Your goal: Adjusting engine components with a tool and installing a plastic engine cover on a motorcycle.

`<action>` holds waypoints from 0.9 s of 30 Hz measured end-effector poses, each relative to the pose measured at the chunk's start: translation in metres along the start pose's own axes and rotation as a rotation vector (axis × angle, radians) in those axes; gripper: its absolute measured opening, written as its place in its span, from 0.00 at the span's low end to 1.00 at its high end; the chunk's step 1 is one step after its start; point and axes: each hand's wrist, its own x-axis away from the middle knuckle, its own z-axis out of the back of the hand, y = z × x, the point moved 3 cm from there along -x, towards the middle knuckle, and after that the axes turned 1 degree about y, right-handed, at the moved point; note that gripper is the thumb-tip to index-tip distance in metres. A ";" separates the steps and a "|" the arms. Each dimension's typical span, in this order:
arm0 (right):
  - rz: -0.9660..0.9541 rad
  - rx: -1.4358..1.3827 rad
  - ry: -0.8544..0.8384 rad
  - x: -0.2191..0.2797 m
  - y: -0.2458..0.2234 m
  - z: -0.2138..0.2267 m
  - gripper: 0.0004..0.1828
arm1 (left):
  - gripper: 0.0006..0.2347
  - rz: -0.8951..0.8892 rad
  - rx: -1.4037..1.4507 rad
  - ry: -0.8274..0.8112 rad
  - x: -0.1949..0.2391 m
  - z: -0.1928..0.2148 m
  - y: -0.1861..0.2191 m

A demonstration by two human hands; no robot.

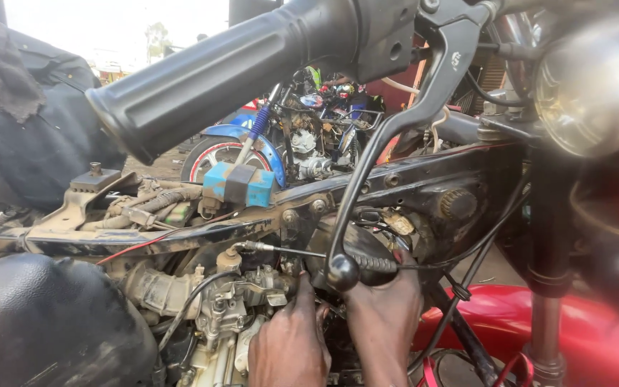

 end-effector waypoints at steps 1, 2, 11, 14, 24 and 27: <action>0.005 -0.003 0.003 -0.003 -0.002 -0.001 0.56 | 0.38 -0.004 0.001 0.005 0.001 0.004 0.004; 0.092 -0.019 0.037 -0.006 -0.006 0.000 0.46 | 0.39 0.015 0.001 -0.020 0.002 0.007 0.007; -0.004 -0.223 -0.016 -0.020 -0.005 0.000 0.26 | 0.42 0.008 0.015 -0.006 0.017 0.016 0.012; 0.024 -0.508 0.030 -0.050 0.022 -0.018 0.34 | 0.41 -0.030 -0.055 0.018 0.020 0.019 0.015; 0.076 -0.061 -0.038 -0.011 -0.003 0.010 0.13 | 0.28 -0.148 -0.223 0.013 0.017 0.016 0.027; 0.126 -0.068 -0.161 0.004 -0.014 0.019 0.26 | 0.25 -0.145 -0.252 0.016 0.016 0.016 0.031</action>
